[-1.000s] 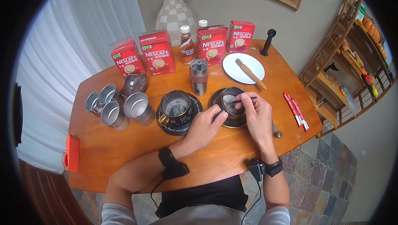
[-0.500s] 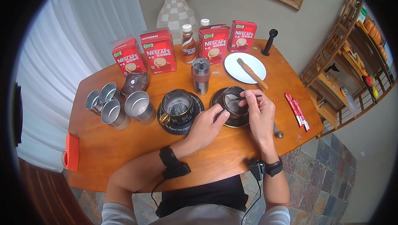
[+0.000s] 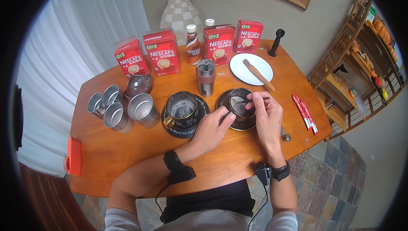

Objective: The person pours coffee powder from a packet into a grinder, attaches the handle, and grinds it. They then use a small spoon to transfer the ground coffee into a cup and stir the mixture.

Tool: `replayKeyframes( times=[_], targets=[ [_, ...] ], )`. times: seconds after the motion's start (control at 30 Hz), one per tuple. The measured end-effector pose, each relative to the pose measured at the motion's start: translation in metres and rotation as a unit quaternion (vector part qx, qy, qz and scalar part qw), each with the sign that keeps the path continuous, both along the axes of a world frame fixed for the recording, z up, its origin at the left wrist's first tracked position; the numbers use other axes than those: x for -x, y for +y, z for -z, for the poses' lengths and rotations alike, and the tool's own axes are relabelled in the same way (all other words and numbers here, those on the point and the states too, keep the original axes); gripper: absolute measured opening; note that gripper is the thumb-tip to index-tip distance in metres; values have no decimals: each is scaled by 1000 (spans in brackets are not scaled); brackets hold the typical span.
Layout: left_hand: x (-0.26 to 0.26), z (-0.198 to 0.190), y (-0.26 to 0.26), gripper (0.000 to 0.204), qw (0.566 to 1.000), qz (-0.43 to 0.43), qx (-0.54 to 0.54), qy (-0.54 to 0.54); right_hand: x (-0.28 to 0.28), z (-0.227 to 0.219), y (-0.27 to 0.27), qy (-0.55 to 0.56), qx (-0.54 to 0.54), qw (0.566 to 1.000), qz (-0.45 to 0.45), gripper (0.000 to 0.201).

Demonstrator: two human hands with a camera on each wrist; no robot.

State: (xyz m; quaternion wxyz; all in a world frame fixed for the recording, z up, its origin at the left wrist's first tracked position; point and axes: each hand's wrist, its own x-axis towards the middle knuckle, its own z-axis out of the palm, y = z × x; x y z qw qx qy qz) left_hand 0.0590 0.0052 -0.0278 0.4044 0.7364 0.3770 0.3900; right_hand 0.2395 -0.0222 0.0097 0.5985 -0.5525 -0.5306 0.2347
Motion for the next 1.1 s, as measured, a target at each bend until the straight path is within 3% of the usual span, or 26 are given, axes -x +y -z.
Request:
replayKeyframes(
  times=[0.5,0.73,1.1],
  targets=[
    [0,1,1,25,999,9,35,5,-1,1,2,-13,14,1000,-1,30],
    [-1,0,1,29,999,8,32,-16,2,-10,3,-135,71,988,18,28],
    [0,-1,2,30,999,10,48,12,8,-19,7,-170,80,982,12,30]
  ],
)
